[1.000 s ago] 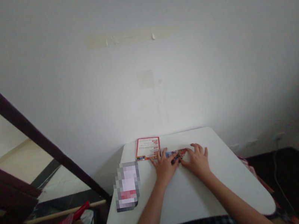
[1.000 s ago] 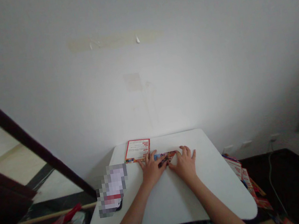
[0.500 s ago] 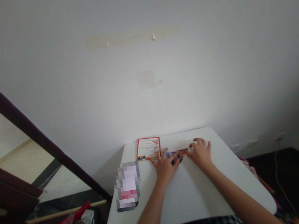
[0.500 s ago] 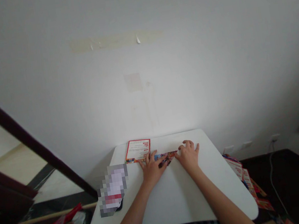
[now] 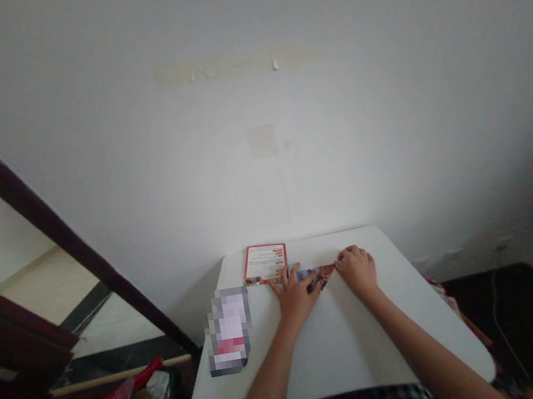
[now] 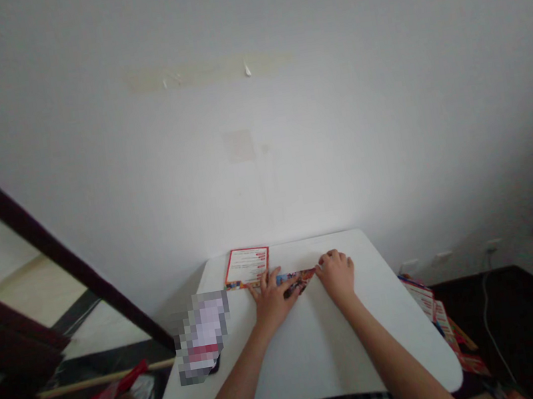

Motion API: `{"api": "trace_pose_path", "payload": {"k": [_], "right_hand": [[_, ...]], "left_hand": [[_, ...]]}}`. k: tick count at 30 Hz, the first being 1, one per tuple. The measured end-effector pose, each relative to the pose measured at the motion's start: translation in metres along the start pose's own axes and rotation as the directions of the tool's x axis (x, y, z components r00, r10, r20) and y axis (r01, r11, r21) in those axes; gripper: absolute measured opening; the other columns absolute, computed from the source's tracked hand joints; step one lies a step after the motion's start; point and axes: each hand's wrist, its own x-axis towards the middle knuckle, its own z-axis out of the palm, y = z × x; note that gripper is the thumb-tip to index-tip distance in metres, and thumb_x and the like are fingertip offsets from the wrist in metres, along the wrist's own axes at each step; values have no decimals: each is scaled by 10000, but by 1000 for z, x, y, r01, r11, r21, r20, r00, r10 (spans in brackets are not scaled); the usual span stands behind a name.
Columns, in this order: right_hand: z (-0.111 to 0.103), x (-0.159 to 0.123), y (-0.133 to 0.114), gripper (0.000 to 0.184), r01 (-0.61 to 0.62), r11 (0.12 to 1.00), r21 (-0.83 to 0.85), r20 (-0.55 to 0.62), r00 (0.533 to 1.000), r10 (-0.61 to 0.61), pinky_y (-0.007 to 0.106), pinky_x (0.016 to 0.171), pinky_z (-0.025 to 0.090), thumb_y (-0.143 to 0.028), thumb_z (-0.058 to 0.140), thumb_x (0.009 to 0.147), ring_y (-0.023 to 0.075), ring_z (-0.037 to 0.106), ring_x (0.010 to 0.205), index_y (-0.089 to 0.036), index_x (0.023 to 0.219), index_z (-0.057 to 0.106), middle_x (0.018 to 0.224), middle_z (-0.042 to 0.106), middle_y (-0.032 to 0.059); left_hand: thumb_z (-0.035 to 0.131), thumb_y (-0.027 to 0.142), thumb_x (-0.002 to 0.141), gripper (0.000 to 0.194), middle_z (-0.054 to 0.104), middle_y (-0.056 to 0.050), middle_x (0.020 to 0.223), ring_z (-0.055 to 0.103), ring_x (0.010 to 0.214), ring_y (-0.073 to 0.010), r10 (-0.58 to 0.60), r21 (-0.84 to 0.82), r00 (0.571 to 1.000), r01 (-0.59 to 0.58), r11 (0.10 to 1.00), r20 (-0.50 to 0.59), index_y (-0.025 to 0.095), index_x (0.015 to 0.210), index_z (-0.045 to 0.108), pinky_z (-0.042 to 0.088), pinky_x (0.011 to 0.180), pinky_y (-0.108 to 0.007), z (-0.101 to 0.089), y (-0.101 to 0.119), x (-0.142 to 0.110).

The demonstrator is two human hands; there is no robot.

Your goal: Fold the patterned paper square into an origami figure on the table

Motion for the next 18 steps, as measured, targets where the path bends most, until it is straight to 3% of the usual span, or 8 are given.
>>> {"api": "trace_pose_path", "payload": {"k": [8, 18], "right_hand": [[0, 0, 0, 229, -14, 1000, 0, -25, 1000, 14, 365, 933, 326, -345, 500, 914, 240, 496, 1077, -245, 970, 698, 1121, 614, 74], [3, -2, 7, 246, 18, 996, 92, -31, 999, -15, 377, 1001, 292, -387, 510, 912, 235, 479, 1114, -259, 987, 707, 1145, 600, 53]], "left_hand": [[536, 604, 867, 380, 427, 35, 1516, 259, 1406, -369, -31, -2, 998, 31, 1000, 47, 558, 1240, 592, 85, 1115, -740, -8, 4, 0], [519, 613, 873, 368, 439, 32, 1507, 272, 1408, -357, -3, -26, 1000, 3, 1000, 7, 573, 1231, 589, 78, 1101, -757, -2, 0, -1]]}}
